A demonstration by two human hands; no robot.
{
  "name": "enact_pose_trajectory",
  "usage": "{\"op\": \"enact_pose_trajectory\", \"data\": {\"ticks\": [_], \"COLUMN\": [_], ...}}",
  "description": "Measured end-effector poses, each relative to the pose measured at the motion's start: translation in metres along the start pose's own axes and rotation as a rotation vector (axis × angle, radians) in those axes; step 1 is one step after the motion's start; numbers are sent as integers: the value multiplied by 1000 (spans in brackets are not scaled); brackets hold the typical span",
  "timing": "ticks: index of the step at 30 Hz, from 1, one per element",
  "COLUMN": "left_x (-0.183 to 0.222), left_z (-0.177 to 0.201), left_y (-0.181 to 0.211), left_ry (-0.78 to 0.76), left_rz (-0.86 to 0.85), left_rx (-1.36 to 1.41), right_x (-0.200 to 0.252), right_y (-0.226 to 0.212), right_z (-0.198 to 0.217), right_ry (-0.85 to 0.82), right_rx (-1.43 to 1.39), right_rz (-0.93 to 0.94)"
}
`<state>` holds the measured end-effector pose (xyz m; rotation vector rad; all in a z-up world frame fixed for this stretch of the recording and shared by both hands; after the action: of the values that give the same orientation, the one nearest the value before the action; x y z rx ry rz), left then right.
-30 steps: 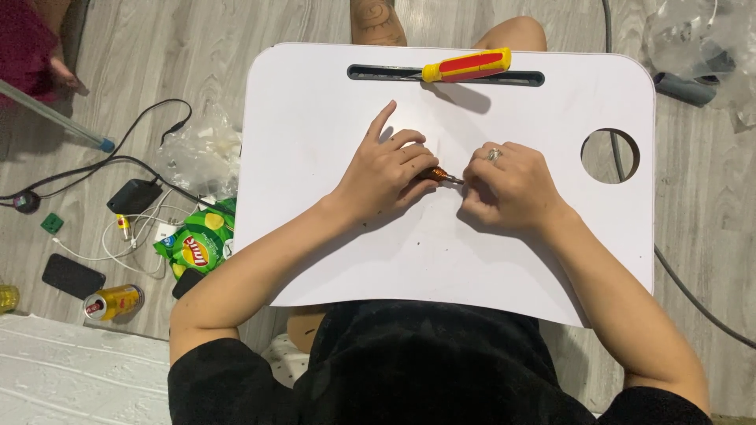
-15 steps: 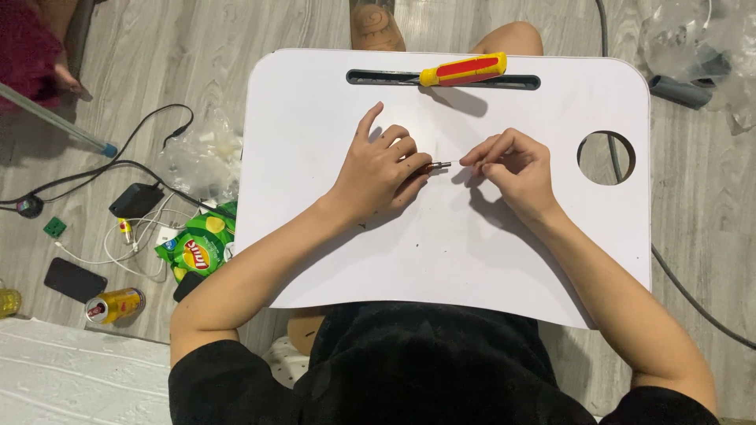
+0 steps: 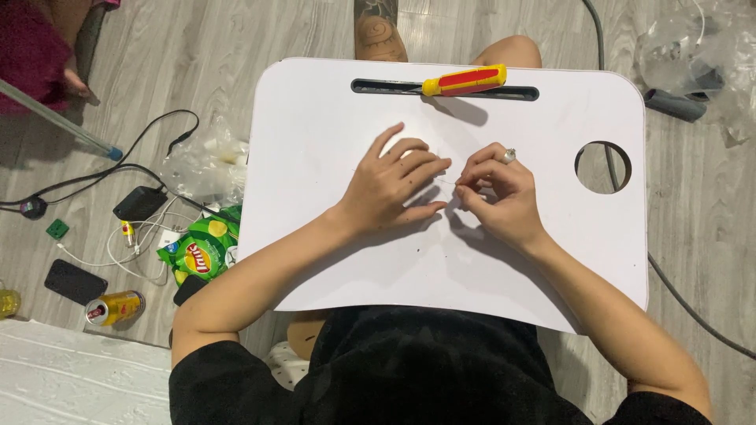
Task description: Winding copper wire around a small electronic component and securing it using a screwdriver.
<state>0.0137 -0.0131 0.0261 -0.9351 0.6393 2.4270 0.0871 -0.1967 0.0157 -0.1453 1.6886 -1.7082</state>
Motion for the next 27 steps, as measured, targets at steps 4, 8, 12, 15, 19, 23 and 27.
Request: {"op": "enact_pose_trajectory", "data": {"ticks": [4,8,12,15,19,23,27], "left_x": [5,7,-4,-1,-7,-9,-12], "left_z": [-7,-8,4,0,9,9,15], "left_y": [13,10,17,11,16,19,16], "left_ry": [106,139,118,110,102,113,120], "left_rz": [-44,8,36,42,116,234,319], "left_rx": [197,240,233,213,362,507,574], "right_x": [7,8,9,7,7,7,2], "right_y": [-8,-9,-5,-8,-12,-8,-11], "right_z": [-9,-13,-15,-15,-18,-17,-3], "right_ry": [-21,-34,-44,-45,-46,-40,62], "right_rx": [-2,-27,-77,-63,-74,-37,93], "right_rz": [20,51,10,17,7,26,121]}}
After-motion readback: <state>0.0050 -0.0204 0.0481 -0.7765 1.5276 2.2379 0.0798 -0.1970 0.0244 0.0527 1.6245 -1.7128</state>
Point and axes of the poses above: each hand's wrist, its own x-axis away from the middle knuckle, its own z-axis out of the back of the hand, y = z × x, the point moved 3 cm from there along -x, towards the middle knuckle, and after that the axes turned 3 degrees about y, right-handed, at the moved point
